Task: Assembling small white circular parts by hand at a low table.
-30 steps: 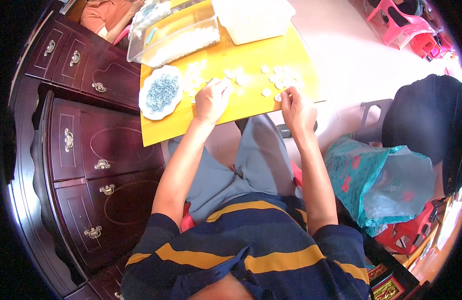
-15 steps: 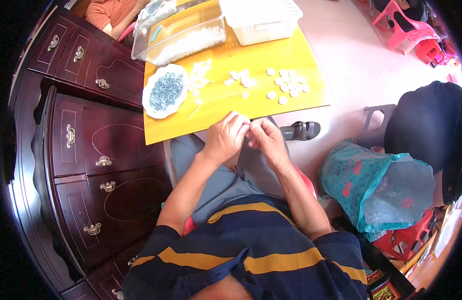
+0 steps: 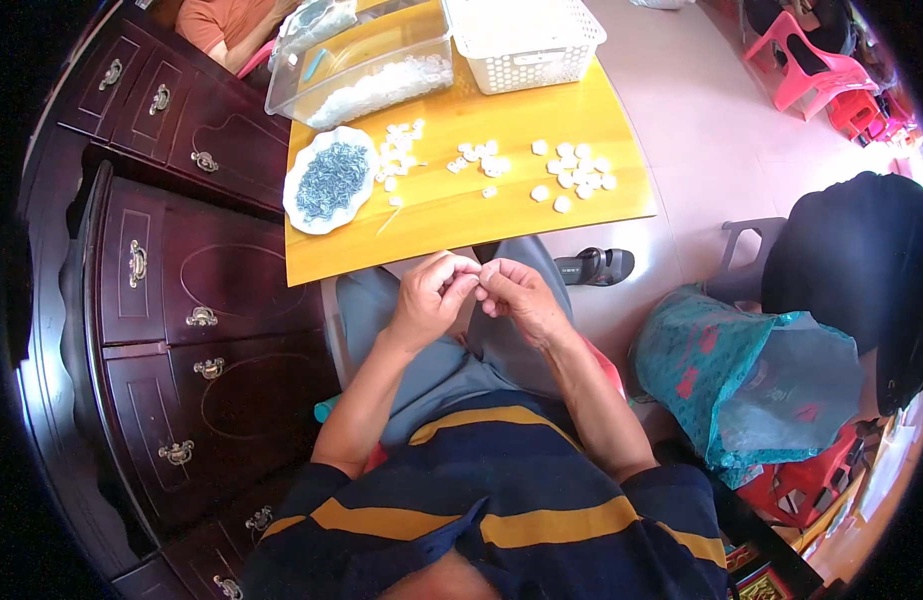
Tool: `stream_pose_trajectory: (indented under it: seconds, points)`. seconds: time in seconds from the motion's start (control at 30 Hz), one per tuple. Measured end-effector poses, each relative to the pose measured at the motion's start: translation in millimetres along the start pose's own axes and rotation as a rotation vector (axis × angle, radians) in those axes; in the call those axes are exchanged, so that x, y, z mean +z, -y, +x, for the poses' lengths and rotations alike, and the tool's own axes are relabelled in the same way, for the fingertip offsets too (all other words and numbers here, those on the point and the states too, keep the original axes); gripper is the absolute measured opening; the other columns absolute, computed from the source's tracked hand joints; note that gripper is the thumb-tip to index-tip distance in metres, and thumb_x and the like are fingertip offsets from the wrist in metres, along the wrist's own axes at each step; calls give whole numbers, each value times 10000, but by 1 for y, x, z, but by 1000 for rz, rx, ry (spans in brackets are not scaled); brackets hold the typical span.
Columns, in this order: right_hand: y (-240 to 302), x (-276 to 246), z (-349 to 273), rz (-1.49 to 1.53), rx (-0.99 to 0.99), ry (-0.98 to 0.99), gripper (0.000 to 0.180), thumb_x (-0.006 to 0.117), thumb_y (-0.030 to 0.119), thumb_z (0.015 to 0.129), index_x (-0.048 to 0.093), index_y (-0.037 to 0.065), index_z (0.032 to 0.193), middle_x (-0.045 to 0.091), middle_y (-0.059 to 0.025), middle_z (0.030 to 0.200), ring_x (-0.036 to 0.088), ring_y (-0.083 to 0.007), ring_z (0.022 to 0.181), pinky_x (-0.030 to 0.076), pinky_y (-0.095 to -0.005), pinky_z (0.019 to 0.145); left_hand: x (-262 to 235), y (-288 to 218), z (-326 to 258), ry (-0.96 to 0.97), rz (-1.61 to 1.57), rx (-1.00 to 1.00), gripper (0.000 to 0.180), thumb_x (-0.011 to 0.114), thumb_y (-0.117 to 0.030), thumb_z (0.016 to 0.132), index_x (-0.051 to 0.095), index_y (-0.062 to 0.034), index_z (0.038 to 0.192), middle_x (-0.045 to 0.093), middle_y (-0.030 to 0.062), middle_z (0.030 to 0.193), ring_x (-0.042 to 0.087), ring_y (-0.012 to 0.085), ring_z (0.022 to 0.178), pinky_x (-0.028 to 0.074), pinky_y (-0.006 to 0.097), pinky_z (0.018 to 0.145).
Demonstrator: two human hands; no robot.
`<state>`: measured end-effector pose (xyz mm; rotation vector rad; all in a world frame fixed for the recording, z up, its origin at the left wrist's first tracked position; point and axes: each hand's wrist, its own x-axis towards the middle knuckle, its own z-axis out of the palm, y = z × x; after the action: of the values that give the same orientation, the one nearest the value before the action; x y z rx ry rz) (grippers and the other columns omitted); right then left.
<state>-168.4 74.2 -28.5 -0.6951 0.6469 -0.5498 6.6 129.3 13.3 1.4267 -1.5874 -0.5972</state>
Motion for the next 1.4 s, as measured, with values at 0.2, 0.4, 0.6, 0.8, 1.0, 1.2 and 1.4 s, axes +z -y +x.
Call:
stream_pose_trajectory:
  seconds: [0.2,0.4,0.6,0.8,1.0,1.2,1.4]
  points:
    - [-1,7,-1,-55,34,-9,191,639,279,1025,655,91,1001,664,25,830,581,-47,667,458,-189,616,-3,2,-9,-10,-64,-124,57,682,-49,900,668,-27,951,677,138,836,695,305,734,529,374,647]
    - [-13,14,1,-416,-160,-99,172,594,200,1042,630,42,984,656,15,828,594,-74,691,484,-215,646,-1,22,-20,-33,-52,-116,76,679,-88,902,649,-18,902,670,140,768,687,285,680,512,373,606]
    - [9,32,11,-952,-478,-231,175,624,166,982,634,2,922,656,-125,710,678,-221,641,518,-340,610,2,36,-48,99,-296,-459,135,609,-120,981,636,-13,903,634,34,718,606,76,637,492,280,561]
    - [47,34,58,-1389,-758,-443,119,659,147,925,636,37,887,694,-184,796,695,-368,726,538,-446,623,21,30,-61,95,-118,-202,150,648,-135,935,650,8,890,682,123,777,663,215,674,527,359,646]
    - [59,23,104,-1688,-862,-538,104,635,175,918,631,81,873,700,-148,782,688,-363,674,537,-462,585,20,33,-64,127,-55,-202,142,669,-127,900,661,14,883,698,189,841,696,341,773,541,410,708]
    - [64,34,113,-1695,-800,-577,132,619,213,930,631,99,864,708,-144,810,689,-367,679,539,-482,596,14,38,-64,97,-29,-184,140,673,-127,894,655,11,877,696,195,837,698,365,791,543,424,707]
    - [62,43,125,-1664,-826,-493,139,625,232,941,680,111,904,702,-139,884,696,-370,748,553,-478,639,12,38,-62,107,-1,-187,140,679,-140,895,660,-3,880,692,185,810,697,361,767,541,429,689]
